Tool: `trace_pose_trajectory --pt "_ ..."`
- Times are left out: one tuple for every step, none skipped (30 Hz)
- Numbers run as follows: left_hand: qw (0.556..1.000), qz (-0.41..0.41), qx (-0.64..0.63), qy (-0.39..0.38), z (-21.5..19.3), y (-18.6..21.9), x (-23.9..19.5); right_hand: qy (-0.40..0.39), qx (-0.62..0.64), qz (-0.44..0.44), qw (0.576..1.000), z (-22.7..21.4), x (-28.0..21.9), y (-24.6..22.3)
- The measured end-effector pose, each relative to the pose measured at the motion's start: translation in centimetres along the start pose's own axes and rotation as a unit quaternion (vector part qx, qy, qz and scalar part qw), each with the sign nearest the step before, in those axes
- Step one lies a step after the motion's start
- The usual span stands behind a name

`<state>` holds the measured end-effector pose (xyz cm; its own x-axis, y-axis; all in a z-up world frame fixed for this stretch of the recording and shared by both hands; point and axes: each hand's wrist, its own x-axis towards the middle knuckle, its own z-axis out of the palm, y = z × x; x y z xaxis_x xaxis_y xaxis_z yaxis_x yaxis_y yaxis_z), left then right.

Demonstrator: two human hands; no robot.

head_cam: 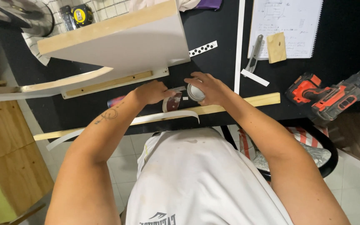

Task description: Applying contact adhesive to a thin wooden strip and the edge of a board, then joining them.

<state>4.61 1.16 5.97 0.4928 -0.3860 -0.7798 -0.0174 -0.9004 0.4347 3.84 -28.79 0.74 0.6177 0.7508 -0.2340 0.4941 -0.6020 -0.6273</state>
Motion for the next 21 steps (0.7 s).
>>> trace_pose_trajectory --pt "1.000 0.001 0.000 0.002 0.4 -0.1 -0.3 0.000 -0.003 0.000 1.000 -0.3 -0.5 -0.3" --pt "0.999 0.008 0.027 0.032 0.9 -0.3 -0.6 0.031 -0.003 -0.020 0.999 -0.5 -0.9 -0.6" --pt "0.997 0.012 0.053 0.061 1.5 -0.6 -1.1 0.059 -0.003 -0.041 0.997 -0.7 -1.3 -1.0" --pt "0.997 0.011 0.052 0.063 1.6 -0.5 -1.3 0.058 -0.004 -0.043 0.997 -1.1 -0.9 -0.9" --pt "0.995 -0.003 0.022 0.093 2.2 -0.4 -1.8 0.056 -0.051 -0.050 0.996 -1.0 -0.9 -1.1" --pt "0.992 -0.018 -0.007 0.122 2.8 -0.2 -2.3 0.053 -0.097 -0.057 0.992 -1.0 -1.0 -1.2" --pt "0.992 -0.017 -0.007 0.122 3.3 -0.1 -1.7 0.054 -0.097 -0.056 0.992 -1.0 -0.7 -1.7" --pt "0.986 -0.013 -0.069 0.154 3.8 0.1 -1.2 0.020 -0.125 -0.026 0.992 -1.1 -0.4 -2.1" --pt "0.974 -0.006 -0.130 0.185 4.2 0.4 -0.4 -0.013 -0.154 0.006 0.988 -1.3 -0.3 -2.4" --pt "0.974 -0.001 -0.129 0.185 4.0 1.4 -0.6 -0.012 -0.156 0.010 0.988 -1.4 0.3 -2.8" --pt "0.967 -0.017 -0.164 0.194 3.9 2.4 -0.7 -0.047 -0.160 0.024 0.986 -1.5 0.9 -3.2" --pt "0.958 -0.032 -0.199 0.202 3.8 3.5 -0.8 -0.082 -0.163 0.039 0.982 -1.6 1.5 -3.5" --pt "0.959 -0.029 -0.200 0.198 3.7 4.1 -0.9 -0.083 -0.162 0.043 0.982 -1.5 1.6 -3.4" --pt "0.954 -0.051 -0.225 0.191 3.6 4.7 -0.9 -0.080 -0.164 0.031 0.983 -1.3 1.7 -3.3" --pt "0.948 -0.072 -0.249 0.185 3.3 5.4 -0.8 -0.075 -0.167 0.019 0.983 -1.3 1.9 -3.1" --pt "0.949 -0.067 -0.249 0.182 4.2 4.7 0.2 -0.075 -0.168 0.025 0.983 -1.5 2.1 -3.2" --pt "0.946 -0.080 -0.257 0.180 5.1 4.1 1.2 -0.079 -0.166 0.027 0.983 -1.6 2.2 -3.5" --pt "0.943 -0.093 -0.266 0.178 6.0 3.5 2.3 -0.083 -0.164 0.028 0.983 -1.7 2.3 -3.7" --pt "0.944 -0.090 -0.265 0.174 6.0 3.8 2.0 -0.084 -0.163 0.034 0.982 -1.7 2.4 -3.8" --pt "0.944 -0.097 -0.262 0.177 6.0 4.0 1.8 -0.094 -0.156 0.040 0.983 -1.7 2.5 -4.0" --pt "0.943 -0.104 -0.260 0.181 6.0 4.2 1.4 -0.104 -0.148 0.045 0.983 -1.7 2.6 -4.3"
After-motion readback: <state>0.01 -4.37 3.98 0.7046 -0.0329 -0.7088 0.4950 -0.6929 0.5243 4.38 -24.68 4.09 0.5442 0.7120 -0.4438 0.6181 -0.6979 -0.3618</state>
